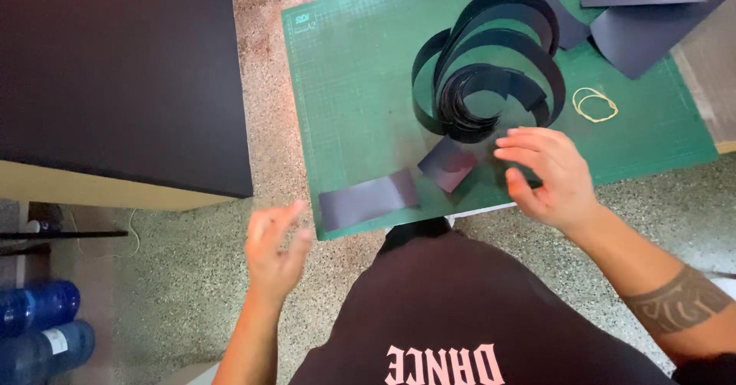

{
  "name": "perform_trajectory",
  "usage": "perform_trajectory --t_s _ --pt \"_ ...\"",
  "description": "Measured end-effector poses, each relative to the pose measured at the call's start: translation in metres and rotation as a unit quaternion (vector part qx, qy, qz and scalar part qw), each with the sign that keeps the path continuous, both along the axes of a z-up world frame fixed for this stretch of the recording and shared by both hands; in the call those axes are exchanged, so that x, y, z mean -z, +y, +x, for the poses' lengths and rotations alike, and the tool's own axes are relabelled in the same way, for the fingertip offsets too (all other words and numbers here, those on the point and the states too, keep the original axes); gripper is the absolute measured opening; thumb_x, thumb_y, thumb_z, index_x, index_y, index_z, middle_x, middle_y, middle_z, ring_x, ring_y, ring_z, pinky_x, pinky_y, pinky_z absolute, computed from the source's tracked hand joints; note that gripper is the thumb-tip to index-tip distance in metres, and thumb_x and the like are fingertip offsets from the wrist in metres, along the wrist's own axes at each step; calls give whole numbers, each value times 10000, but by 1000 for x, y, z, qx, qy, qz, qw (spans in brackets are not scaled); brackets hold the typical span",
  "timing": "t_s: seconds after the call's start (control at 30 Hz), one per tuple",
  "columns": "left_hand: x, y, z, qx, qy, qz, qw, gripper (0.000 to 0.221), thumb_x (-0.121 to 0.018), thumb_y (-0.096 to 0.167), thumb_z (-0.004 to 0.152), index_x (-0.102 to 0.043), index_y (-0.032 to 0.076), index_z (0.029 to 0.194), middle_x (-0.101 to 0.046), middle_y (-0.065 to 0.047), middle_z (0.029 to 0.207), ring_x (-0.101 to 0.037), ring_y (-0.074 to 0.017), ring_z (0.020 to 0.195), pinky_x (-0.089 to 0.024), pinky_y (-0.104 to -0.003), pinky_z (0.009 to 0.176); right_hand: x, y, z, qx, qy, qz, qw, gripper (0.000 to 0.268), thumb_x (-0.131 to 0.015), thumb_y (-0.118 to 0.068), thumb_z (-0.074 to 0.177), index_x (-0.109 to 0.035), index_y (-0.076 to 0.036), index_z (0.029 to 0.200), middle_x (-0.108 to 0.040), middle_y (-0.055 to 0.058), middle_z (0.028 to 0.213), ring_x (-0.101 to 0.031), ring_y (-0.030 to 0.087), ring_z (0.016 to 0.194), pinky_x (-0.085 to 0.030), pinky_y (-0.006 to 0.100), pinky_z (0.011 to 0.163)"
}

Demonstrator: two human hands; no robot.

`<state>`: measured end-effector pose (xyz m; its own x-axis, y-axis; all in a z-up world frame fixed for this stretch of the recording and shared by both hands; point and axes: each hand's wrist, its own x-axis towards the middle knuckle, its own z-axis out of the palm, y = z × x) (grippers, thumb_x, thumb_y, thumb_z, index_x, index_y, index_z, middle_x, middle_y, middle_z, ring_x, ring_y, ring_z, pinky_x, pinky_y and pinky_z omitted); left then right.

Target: Rolling up material strips, securing them with a rubber band, using a computer, and applying tape to a sheet

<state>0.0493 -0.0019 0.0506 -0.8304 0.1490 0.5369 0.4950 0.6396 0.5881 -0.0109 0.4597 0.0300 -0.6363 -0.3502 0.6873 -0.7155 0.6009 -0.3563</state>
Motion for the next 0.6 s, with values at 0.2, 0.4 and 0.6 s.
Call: perform_trajectory --t_s 0.2,0.4,0.6 --pt "-42 53 -16 161 30 -287 944 413 -758 282 906 -665 135 1281 -642 -114 1356 -579 -388 1280 -409 -625 1114 -35 -19 10 -76 -12 128 989 418 -694 -57 918 -654 -69 1334 -617 108 1398 -625 333 1219 -520 488 1119" --pt "-18 58 -34 252 18 -339 906 489 -759 364 883 -661 107 1288 -618 -124 1395 -575 -371 1244 -392 -594 1118 -27 -37 22 -52 -8 90 995 377 -694 -177 985 -634 -151 1357 -596 51 1424 -614 296 1269 -500 437 1130" --pt "6 42 -12 163 -27 -237 957 431 -673 185 877 -693 392 1254 -775 132 990 -715 -124 774 -544 -278 705 -62 -39 34 -172 -100 -20 980 568 -725 -469 953 -601 -130 1392 -575 94 1474 -584 388 1343 -485 543 1155"
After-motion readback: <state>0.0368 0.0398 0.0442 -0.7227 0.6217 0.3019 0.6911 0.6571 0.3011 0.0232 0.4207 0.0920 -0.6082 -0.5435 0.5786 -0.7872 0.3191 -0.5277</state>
